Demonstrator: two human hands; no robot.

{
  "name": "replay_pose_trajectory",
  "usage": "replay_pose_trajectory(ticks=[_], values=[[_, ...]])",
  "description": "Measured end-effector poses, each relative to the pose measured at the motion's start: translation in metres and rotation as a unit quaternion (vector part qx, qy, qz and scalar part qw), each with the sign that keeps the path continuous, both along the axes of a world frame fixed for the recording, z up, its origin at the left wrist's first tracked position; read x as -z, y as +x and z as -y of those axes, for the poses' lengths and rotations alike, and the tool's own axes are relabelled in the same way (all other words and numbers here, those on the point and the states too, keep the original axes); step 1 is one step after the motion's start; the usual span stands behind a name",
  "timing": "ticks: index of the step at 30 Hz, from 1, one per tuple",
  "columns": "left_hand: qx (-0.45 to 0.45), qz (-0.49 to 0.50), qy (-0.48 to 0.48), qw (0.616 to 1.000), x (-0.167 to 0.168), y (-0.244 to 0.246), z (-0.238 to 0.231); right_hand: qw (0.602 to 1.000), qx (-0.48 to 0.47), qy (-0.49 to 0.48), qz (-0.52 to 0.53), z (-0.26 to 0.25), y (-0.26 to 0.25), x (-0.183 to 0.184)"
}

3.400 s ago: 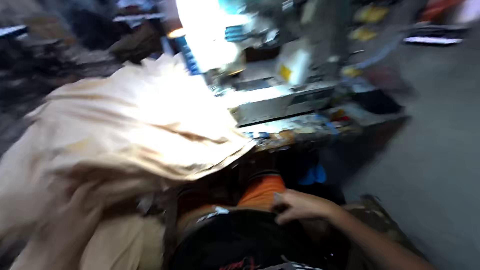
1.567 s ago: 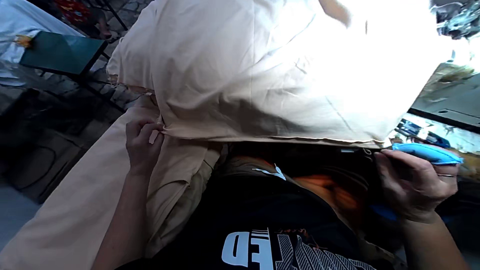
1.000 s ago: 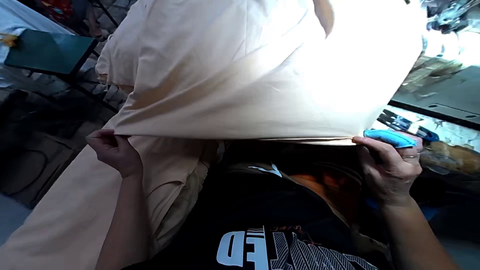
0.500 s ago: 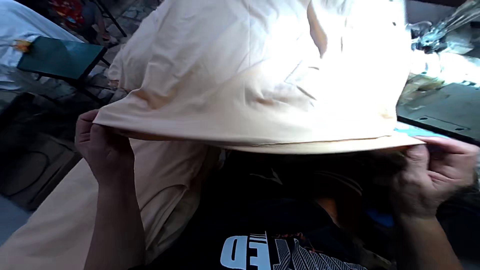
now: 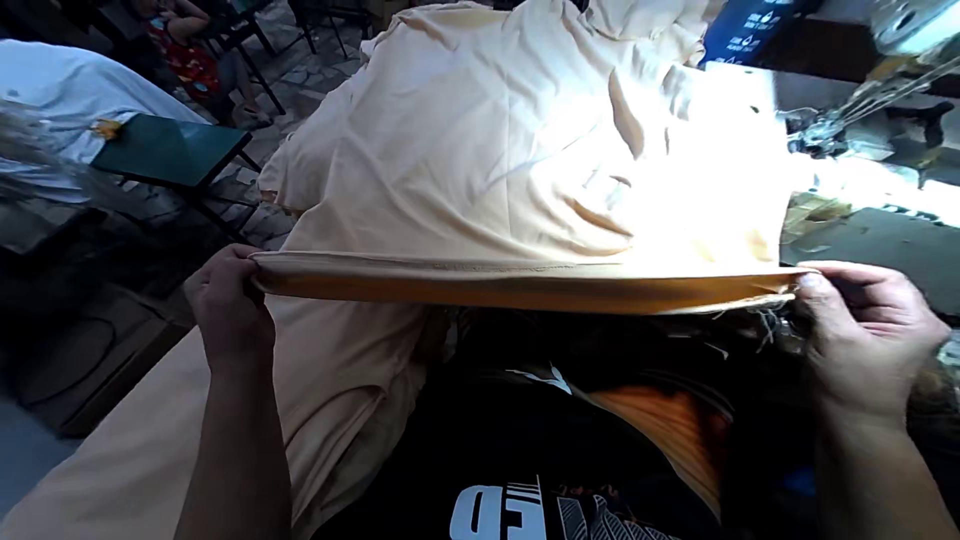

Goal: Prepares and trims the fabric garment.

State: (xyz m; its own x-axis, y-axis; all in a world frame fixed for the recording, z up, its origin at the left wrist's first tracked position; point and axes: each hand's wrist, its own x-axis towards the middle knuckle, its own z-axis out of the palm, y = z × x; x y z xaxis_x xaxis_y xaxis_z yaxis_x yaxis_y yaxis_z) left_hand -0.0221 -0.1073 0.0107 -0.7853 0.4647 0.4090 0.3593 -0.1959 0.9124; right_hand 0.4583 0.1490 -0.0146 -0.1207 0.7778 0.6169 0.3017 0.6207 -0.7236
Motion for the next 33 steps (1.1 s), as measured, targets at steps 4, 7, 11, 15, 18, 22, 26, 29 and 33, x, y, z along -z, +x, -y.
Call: replay_pose_trajectory(ticks=[4,7,11,15,18,22,26,29,33], values=[[-0.087,-0.089,-0.233,0.965,0.004,-0.009,-0.001,1.000,0.001,0.000,0.016,0.006,-0.005,0.000],[-0.013,-0.193,-0.388,0.901,-0.001,0.004,-0.013,0.997,-0.004,0.051,0.051,0.024,-0.010,0.000],[0.241,-0.320,-0.123,0.908,-0.014,0.139,-0.084,0.989,-0.016,0.137,0.058,0.044,-0.022,0.004],[0.420,-0.415,0.003,0.807,0.003,0.252,-0.161,0.983,-0.046,0.175,0.023,0.056,-0.044,-0.003],[0.454,-0.295,0.024,0.840,-0.011,0.253,-0.191,0.985,0.032,0.168,0.018,0.055,-0.061,0.011],[0.452,-0.069,-0.071,0.886,-0.044,0.212,-0.194,0.997,0.007,0.041,-0.065,0.041,-0.084,0.027],[0.425,0.004,-0.109,0.899,-0.046,0.185,-0.201,0.887,-0.223,-0.226,-0.334,0.027,-0.085,0.000],[0.461,-0.003,-0.130,0.878,-0.034,0.187,-0.209,0.860,-0.226,-0.249,-0.383,0.014,-0.067,-0.011],[0.497,-0.034,-0.131,0.857,-0.012,0.203,-0.219,0.885,-0.155,-0.252,-0.360,0.016,-0.044,-0.010]])
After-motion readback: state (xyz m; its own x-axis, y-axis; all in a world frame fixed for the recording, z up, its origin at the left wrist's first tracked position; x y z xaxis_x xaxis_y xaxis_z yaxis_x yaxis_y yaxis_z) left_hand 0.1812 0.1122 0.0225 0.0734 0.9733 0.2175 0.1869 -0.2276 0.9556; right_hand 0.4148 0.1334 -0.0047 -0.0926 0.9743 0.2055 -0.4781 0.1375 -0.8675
